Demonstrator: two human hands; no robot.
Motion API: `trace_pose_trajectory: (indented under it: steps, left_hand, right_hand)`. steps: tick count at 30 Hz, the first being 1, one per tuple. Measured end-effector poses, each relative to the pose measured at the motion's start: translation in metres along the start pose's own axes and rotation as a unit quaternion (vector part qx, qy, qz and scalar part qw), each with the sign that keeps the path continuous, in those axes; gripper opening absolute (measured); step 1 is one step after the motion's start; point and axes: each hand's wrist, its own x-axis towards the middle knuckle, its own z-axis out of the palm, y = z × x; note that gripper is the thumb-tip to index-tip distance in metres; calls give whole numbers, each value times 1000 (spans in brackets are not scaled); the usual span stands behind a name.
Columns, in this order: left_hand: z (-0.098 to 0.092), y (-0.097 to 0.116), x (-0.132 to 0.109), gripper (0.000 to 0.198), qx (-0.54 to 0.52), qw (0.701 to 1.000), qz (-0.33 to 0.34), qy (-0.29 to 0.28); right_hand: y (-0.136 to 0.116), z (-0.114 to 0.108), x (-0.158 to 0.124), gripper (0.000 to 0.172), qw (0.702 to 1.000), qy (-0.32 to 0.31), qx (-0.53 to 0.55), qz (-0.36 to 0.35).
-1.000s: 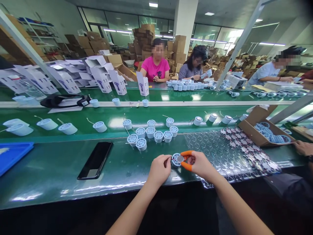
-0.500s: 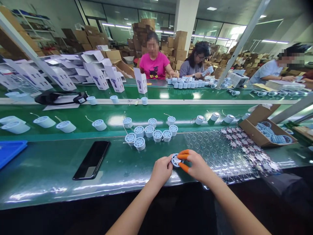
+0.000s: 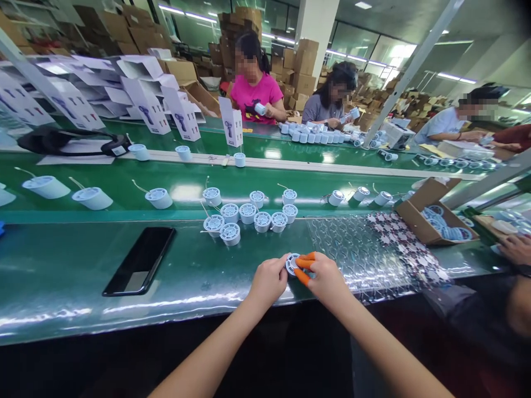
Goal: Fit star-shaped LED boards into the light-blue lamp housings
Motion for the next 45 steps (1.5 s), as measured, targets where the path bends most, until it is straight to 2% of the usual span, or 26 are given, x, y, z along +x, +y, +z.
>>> trace_pose_trajectory:
  steps: [4, 7, 10, 12, 13, 15, 18, 20, 21, 23, 27, 28, 29, 30, 32, 34, 36, 38, 40, 42, 45]
  left_hand:
    - [-6, 7, -3, 53, -15, 999, 10, -50]
    - [-8, 15, -1, 59, -24, 997, -7, -69]
    - [-9, 22, 5, 39, 2, 995, -78, -70]
    - [-11, 25, 8, 30, -10, 993, -96, -69]
    - [-13, 26, 8, 32, -35, 994, -85, -62]
    - [-18, 30, 6, 43, -106, 993, -32, -38]
    - [-26, 42, 0, 58, -224, 973, 53, -8]
    - [-30, 54, -3, 59, -284, 954, 90, 18]
    - [-31, 60, -3, 60, -299, 948, 105, 36]
    - [-32, 71, -2, 60, -290, 947, 118, 78]
    - [-27, 81, 3, 70, -204, 945, 124, 225]
    - [-26, 82, 5, 71, -180, 943, 146, 239]
    - [-24, 83, 10, 70, -155, 946, 176, 225]
    - [-23, 85, 17, 67, -132, 951, 211, 185]
    - [-20, 88, 42, 61, -94, 958, 262, 65]
    - [-15, 93, 85, 56, -60, 963, 259, -36]
    - [-7, 98, 144, 49, 2, 973, 206, -105]
    - [5, 100, 209, 43, 113, 970, 137, -167]
    - [17, 96, 269, 40, 156, 966, 110, -173]
    - [27, 86, 316, 41, 187, 963, 81, -176]
    - [32, 63, 352, 47, 225, 951, 32, -210]
  right_hand:
    - [-9, 12, -11, 30, 997, 30, -67, 0]
    - [-12, 17, -14, 31, 997, 40, -66, 16]
    - [-16, 15, -18, 31, 997, 37, -52, 39]
    - [-19, 11, -22, 29, 997, 50, -20, 55]
    - [-21, 9, -26, 31, 995, 71, 10, 71]
    - [-27, 6, -33, 48, 977, 130, 116, 119]
    - [-43, 1, -42, 84, 908, 167, 344, 169]
    - [-55, -5, -46, 89, 865, 163, 441, 175]
    - [-60, -9, -47, 88, 857, 168, 455, 177]
    - [-67, -19, -48, 81, 862, 191, 435, 177]
    - [-63, -35, -43, 71, 886, 220, 372, 165]
    - [-59, -36, -41, 71, 885, 220, 372, 175]
    - [-54, -35, -39, 70, 879, 219, 380, 190]
    - [-46, -34, -37, 70, 870, 214, 395, 203]
    - [-22, -33, -33, 70, 855, 200, 432, 207]
    - [17, -38, -31, 70, 863, 194, 425, 191]
    - [67, -55, -30, 65, 907, 191, 311, 211]
    - [122, -84, -25, 50, 940, 159, 70, 294]
    - [173, -116, -10, 43, 928, 160, -18, 335]
    - [213, -141, 14, 43, 924, 140, -81, 347]
    - [246, -155, 54, 40, 928, 78, -152, 332]
